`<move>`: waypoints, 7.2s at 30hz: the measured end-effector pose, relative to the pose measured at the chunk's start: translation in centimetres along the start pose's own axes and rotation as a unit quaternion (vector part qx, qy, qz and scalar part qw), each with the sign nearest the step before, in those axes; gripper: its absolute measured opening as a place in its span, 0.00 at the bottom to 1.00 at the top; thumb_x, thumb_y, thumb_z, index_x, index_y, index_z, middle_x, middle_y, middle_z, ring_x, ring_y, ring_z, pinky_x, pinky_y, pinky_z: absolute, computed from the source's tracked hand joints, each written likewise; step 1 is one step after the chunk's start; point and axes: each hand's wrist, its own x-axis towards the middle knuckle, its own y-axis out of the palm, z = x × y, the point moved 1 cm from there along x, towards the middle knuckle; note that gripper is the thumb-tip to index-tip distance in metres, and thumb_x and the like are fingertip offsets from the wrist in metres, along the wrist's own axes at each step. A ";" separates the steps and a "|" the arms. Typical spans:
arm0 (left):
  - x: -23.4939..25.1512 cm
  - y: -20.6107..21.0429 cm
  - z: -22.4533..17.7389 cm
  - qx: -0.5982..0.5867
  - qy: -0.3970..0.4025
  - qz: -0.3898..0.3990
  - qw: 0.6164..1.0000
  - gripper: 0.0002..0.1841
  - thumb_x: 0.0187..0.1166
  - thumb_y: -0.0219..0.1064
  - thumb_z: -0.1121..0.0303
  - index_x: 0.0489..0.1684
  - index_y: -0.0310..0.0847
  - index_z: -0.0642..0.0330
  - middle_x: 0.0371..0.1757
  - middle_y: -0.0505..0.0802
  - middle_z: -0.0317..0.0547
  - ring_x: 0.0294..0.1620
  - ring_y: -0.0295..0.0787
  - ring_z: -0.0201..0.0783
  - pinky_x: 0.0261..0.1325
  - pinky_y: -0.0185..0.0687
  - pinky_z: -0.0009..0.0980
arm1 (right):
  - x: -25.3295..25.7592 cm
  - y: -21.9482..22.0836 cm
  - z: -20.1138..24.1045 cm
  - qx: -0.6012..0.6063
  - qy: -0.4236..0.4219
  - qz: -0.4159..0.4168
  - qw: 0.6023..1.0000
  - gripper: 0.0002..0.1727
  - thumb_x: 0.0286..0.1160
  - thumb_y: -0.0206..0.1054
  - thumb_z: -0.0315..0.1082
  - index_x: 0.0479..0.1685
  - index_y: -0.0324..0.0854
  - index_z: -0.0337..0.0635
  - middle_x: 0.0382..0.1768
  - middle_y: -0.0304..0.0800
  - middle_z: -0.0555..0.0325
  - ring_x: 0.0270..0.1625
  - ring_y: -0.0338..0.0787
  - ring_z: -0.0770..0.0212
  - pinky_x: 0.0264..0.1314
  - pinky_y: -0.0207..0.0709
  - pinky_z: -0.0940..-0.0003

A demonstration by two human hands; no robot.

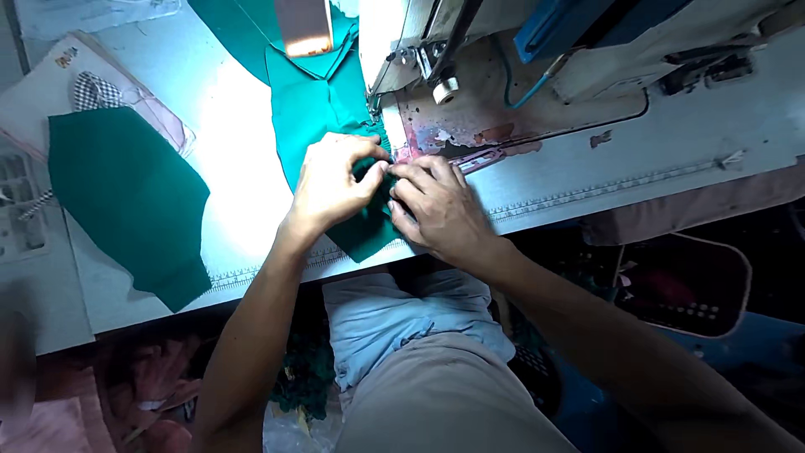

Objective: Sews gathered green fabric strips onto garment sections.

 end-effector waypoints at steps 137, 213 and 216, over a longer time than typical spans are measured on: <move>-3.6 1.2 -2.9 0.228 -0.003 0.017 0.974 0.23 0.72 0.66 0.44 0.50 0.89 0.52 0.65 0.89 0.47 0.77 0.78 0.52 0.84 0.55 0.65 | 0.8 -0.6 0.2 0.132 0.122 -0.021 0.983 0.21 0.86 0.57 0.39 0.70 0.85 0.42 0.51 0.89 0.50 0.56 0.85 0.48 0.56 0.72 0.46; -0.4 0.3 -1.0 0.161 0.048 0.033 0.985 0.13 0.85 0.60 0.55 0.53 0.92 0.40 0.53 0.96 0.34 0.62 0.86 0.44 0.66 0.68 0.49 | -1.2 -1.0 1.9 0.091 0.103 0.007 0.990 0.16 0.85 0.64 0.35 0.63 0.85 0.35 0.46 0.92 0.46 0.41 0.93 0.52 0.41 0.86 0.59; -1.1 1.2 -0.9 0.195 0.057 0.022 0.979 0.14 0.85 0.61 0.49 0.51 0.93 0.38 0.64 0.93 0.33 0.68 0.83 0.45 0.71 0.67 0.50 | -1.3 -1.4 2.1 0.096 0.120 0.021 0.988 0.17 0.81 0.68 0.34 0.64 0.85 0.37 0.47 0.88 0.46 0.41 0.91 0.53 0.40 0.85 0.59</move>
